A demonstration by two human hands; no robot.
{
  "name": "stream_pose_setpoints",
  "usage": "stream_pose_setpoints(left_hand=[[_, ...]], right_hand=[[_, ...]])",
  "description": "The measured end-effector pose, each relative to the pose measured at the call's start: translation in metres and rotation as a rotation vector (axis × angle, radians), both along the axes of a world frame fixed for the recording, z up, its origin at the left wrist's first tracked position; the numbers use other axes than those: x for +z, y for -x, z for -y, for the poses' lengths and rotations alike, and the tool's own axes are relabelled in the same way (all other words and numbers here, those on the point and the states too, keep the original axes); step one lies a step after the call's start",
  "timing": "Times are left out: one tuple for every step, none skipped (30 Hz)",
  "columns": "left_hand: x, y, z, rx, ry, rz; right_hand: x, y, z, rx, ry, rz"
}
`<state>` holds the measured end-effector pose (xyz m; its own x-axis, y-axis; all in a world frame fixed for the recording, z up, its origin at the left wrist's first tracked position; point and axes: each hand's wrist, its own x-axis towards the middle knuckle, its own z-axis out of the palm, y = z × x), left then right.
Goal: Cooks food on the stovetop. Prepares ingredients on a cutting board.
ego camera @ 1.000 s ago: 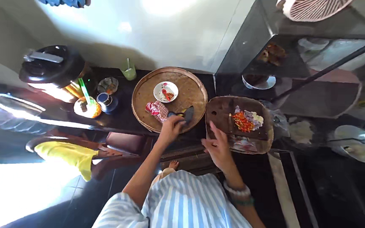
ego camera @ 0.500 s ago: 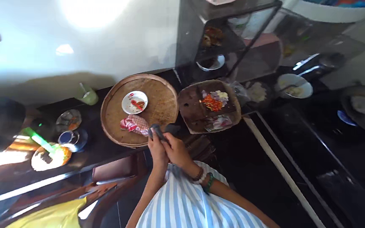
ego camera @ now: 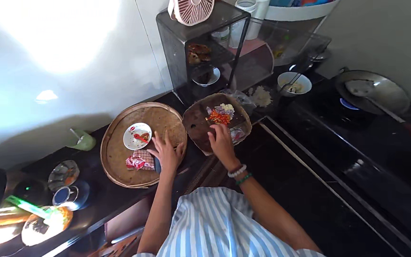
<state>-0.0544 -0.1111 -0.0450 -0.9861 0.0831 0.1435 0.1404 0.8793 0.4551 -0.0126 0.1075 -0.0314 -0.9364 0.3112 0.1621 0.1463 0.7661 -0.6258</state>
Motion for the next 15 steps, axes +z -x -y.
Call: stream_pose_setpoints(left_hand=[[0.002,0.007,-0.01,-0.036,-0.058,-0.022],[0.005,0.017,-0.02,-0.071,-0.134,-0.004],[0.006,0.029,-0.028,-0.101,-0.208,0.047],[0.004,0.043,-0.035,-0.119,-0.26,0.102],[0.0,0.058,-0.042,-0.125,-0.282,0.139],[-0.004,0.072,-0.049,-0.128,-0.281,0.147],[-0.008,0.085,-0.055,-0.129,-0.266,0.148],[-0.011,0.096,-0.06,-0.127,-0.241,0.152],[-0.012,0.104,-0.065,-0.123,-0.217,0.161],[-0.012,0.112,-0.068,-0.12,-0.197,0.176],[-0.011,0.118,-0.07,-0.119,-0.179,0.191],[-0.01,0.123,-0.072,-0.121,-0.162,0.195],[-0.01,0.127,-0.074,-0.124,-0.146,0.195],[-0.01,0.132,-0.075,-0.132,-0.132,0.195],[-0.012,0.137,-0.075,-0.146,-0.117,0.188]], right_hand=[[-0.007,0.01,-0.007,-0.046,-0.003,0.018],[-0.013,0.018,-0.01,-0.087,-0.005,0.045],[-0.017,0.024,-0.011,-0.118,-0.011,0.075],[-0.021,0.029,-0.011,-0.137,-0.021,0.113],[-0.023,0.033,-0.011,-0.147,-0.029,0.149],[-0.025,0.037,-0.011,-0.151,-0.035,0.181],[-0.025,0.041,-0.011,-0.152,-0.04,0.214],[-0.025,0.043,-0.01,-0.15,-0.051,0.247],[-0.024,0.046,-0.01,-0.145,-0.059,0.278],[-0.023,0.048,-0.01,-0.143,-0.059,0.298],[-0.022,0.049,-0.009,-0.145,-0.047,0.309],[-0.019,0.049,-0.01,-0.149,-0.005,0.313],[-0.015,0.047,-0.012,-0.155,0.062,0.308],[-0.012,0.043,-0.013,-0.163,0.147,0.301],[-0.009,0.037,-0.014,-0.179,0.232,0.293]])
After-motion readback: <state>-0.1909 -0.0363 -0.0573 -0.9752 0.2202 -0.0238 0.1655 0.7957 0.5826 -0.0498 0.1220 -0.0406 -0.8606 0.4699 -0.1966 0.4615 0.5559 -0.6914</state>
